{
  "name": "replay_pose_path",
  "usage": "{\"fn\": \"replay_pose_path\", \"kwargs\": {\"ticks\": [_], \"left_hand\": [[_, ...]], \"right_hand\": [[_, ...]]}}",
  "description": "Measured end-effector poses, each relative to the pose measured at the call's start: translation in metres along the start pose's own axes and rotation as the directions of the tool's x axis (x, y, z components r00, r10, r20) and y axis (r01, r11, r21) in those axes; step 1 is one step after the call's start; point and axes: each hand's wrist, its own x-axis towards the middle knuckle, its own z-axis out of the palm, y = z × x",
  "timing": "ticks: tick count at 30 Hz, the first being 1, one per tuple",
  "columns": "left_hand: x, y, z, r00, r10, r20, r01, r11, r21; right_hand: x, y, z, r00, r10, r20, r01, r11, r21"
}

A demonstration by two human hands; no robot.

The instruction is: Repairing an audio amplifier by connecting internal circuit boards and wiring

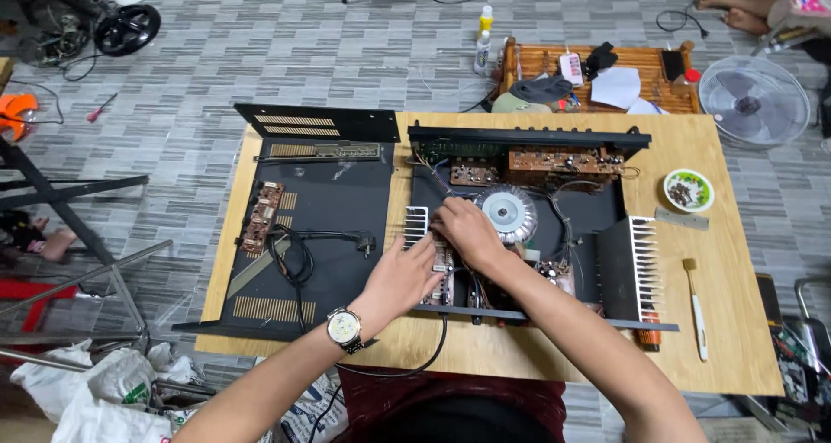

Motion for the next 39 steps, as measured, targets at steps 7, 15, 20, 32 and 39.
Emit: {"fn": "replay_pose_path", "kwargs": {"ticks": [7,15,20,32,39], "left_hand": [[0.000,-0.001,0.011,0.998,0.003,-0.055,-0.004,1.000,-0.008],[-0.001,-0.002,0.000,1.000,0.008,-0.013,-0.008,1.000,-0.017],[-0.001,-0.003,0.005,0.999,0.010,-0.036,-0.012,0.999,-0.050],[-0.002,-0.003,0.007,0.997,0.014,-0.077,-0.017,0.999,-0.046],[-0.002,-0.003,0.009,0.992,0.015,-0.126,-0.021,0.999,-0.049]], "right_hand": [[-0.004,0.013,0.020,1.000,-0.011,0.012,0.011,1.000,-0.014],[-0.003,0.007,0.015,1.000,0.015,0.009,-0.015,0.997,0.069],[-0.001,0.005,0.011,1.000,-0.015,0.003,0.015,1.000,0.017],[-0.005,0.006,0.018,0.999,-0.040,0.006,0.040,0.993,-0.112],[-0.007,0.008,0.021,1.000,0.010,0.030,-0.006,0.993,-0.121]]}}
